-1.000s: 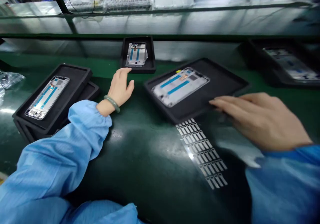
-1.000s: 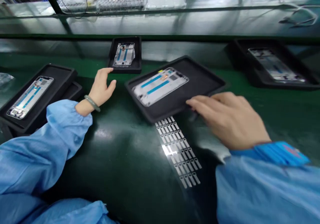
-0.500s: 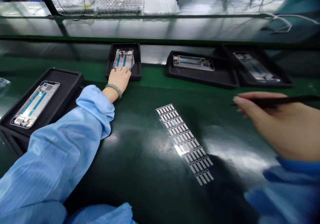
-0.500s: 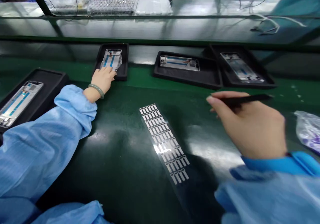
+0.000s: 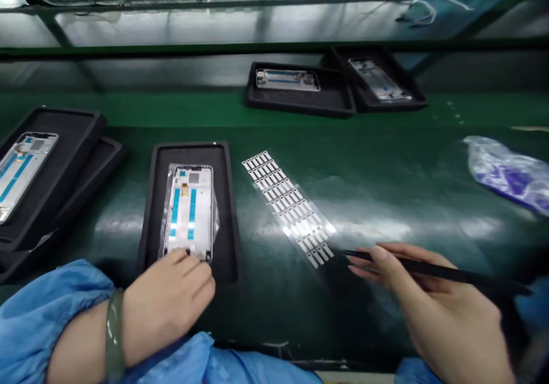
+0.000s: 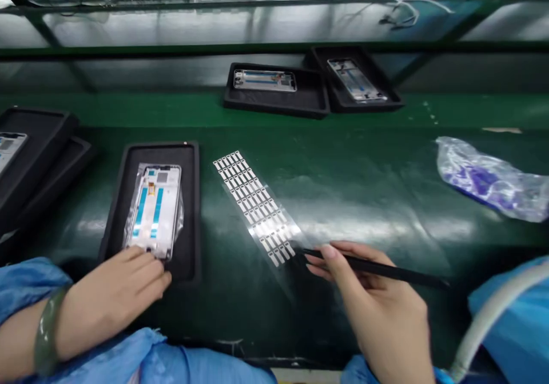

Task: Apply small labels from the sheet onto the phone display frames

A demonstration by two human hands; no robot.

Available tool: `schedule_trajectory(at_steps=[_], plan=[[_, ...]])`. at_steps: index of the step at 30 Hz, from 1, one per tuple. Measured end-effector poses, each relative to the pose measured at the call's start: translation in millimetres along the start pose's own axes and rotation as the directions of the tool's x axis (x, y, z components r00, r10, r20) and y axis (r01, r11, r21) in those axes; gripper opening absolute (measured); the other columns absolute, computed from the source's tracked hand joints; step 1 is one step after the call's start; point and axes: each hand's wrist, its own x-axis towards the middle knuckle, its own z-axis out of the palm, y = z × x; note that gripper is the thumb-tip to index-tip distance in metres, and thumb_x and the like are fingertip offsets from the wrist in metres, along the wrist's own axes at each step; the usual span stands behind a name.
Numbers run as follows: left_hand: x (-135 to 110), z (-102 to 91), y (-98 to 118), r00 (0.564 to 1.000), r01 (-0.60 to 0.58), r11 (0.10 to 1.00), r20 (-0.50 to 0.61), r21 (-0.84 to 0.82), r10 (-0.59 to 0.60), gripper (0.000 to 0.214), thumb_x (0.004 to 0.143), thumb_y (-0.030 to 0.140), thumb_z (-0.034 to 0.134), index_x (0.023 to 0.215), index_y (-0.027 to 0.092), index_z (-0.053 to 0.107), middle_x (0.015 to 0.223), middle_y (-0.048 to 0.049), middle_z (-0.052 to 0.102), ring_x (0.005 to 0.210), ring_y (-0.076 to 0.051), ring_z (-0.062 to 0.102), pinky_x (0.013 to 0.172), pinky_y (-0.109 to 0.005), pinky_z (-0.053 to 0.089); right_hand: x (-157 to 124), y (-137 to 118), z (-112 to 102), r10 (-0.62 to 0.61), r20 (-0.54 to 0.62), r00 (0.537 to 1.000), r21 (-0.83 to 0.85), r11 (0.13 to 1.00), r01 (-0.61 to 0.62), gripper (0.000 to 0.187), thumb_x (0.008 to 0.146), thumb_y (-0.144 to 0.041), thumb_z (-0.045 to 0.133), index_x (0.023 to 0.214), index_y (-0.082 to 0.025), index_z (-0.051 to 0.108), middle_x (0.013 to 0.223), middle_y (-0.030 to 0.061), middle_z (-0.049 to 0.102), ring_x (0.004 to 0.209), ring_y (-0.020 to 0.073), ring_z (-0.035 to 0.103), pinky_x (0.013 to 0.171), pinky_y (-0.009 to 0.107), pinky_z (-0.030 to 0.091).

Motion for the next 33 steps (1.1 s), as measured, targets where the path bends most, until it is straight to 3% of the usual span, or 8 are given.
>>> schedule_trajectory(at_steps=[5, 10, 13, 16, 22, 27, 30, 33], plan=[[7, 2.8, 34, 0.998, -0.052, 0.987, 0.032, -0.149, 0.058, 0.011, 0.088, 0.016, 0.061, 0.077, 0.017, 0.06, 0.073, -0.0009, 0.057, 0.065, -0.016, 0.053, 0.066, -0.031, 0.044, -4, 6, 9, 0.104, 0.026, 0.994, 0.032, 0.994, -0.105, 0.051, 0.066, -0.056, 0.076, 0.101, -0.02, 0.066, 0.077, 0.0051, 0.074, 0.072, 0.0269, 0.075, 0.075, 0.038, 0.064], [53, -6.0, 32, 0.983, -0.17, 0.968, 0.038, -0.185, 0.18, 0.027, 0.089, 0.039, 0.066, 0.077, 0.015, 0.062, 0.074, -0.0026, 0.057, 0.067, -0.017, 0.054, 0.059, -0.03, 0.042, 1, 6, 15, 0.088, 0.024, 0.996, 0.004, 0.996, -0.089, 0.054, 0.066, -0.056, 0.076, 0.105, -0.021, 0.069, 0.076, 0.005, 0.074, 0.069, 0.0262, 0.074, 0.074, 0.038, 0.064], [94, 3.8, 27, 0.976, -0.219, 0.96, -0.029, -0.172, 0.217, 0.047, 0.085, 0.056, 0.065, 0.103, 0.013, 0.066, 0.103, -0.0102, 0.064, 0.096, -0.023, 0.06, 0.08, -0.034, 0.047, 5, 2, 15, 0.087, 0.025, 0.996, -0.054, 0.995, -0.086, 0.054, 0.065, -0.056, 0.076, 0.107, -0.024, 0.071, 0.074, 0.0037, 0.074, 0.07, 0.0261, 0.074, 0.079, 0.04, 0.062], [125, 26.8, 26, 0.978, -0.208, 0.971, -0.049, -0.118, 0.204, 0.053, 0.088, 0.059, 0.058, 0.127, 0.023, 0.06, 0.141, -0.0164, 0.051, 0.134, -0.033, 0.042, 0.106, -0.056, 0.033, 10, -3, 13, 0.107, 0.06, 0.992, -0.071, 0.992, -0.103, 0.053, 0.064, -0.052, 0.078, 0.108, -0.024, 0.073, 0.064, 0.0027, 0.072, 0.067, 0.0253, 0.074, 0.075, 0.038, 0.063], [138, 55.8, 29, 0.993, -0.106, 0.989, 0.038, -0.1, 0.11, 0.046, 0.091, 0.059, 0.054, 0.128, 0.033, 0.06, 0.148, -0.0172, 0.044, 0.138, -0.037, 0.037, 0.106, -0.066, 0.026, 17, -11, 11, 0.161, 0.151, 0.975, 0.172, 0.967, -0.186, 0.052, 0.057, -0.048, 0.083, 0.098, -0.019, 0.074, 0.065, 0.0037, 0.07, 0.052, 0.0185, 0.068, 0.052, 0.028, 0.061], [139, 39.8, 24, 0.995, -0.093, 0.971, 0.01, -0.22, 0.097, 0.046, 0.088, 0.054, 0.063, 0.125, 0.027, 0.062, 0.141, -0.0173, 0.051, 0.135, -0.037, 0.042, 0.104, -0.06, 0.034, 12, -35, 11, 0.244, 0.165, 0.956, 0.406, 0.866, -0.291, 0.051, 0.047, -0.042, 0.089, 0.091, -0.021, 0.074, 0.06, 0.0025, 0.068, 0.043, 0.013, 0.06, 0.04, 0.022, 0.053], [133, 17.4, 17, 0.996, 0.038, 0.86, -0.046, -0.509, -0.071, 0.038, 0.09, 0.044, 0.063, 0.113, 0.014, 0.064, 0.114, -0.0144, 0.065, 0.108, -0.027, 0.061, 0.092, -0.041, 0.049, 1, -53, 20, 0.196, 0.131, 0.972, 0.481, 0.845, -0.235, 0.045, 0.051, -0.04, 0.089, 0.091, -0.023, 0.075, 0.06, 0.0018, 0.069, 0.042, 0.0114, 0.058, 0.04, 0.021, 0.053], [117, -2.4, 8, 0.939, 0.15, 0.581, -0.068, -0.8, -0.336, 0.017, 0.091, 0.031, 0.059, 0.094, 0.015, 0.065, 0.087, -0.0047, 0.068, 0.077, -0.015, 0.064, 0.071, -0.026, 0.053, -12, -67, 36, 0.096, 0.17, 0.981, 0.515, 0.84, -0.172, 0.039, 0.057, -0.04, 0.086, 0.092, -0.025, 0.074, 0.061, 0.0005, 0.069, 0.04, 0.0121, 0.059, 0.041, 0.025, 0.054]])
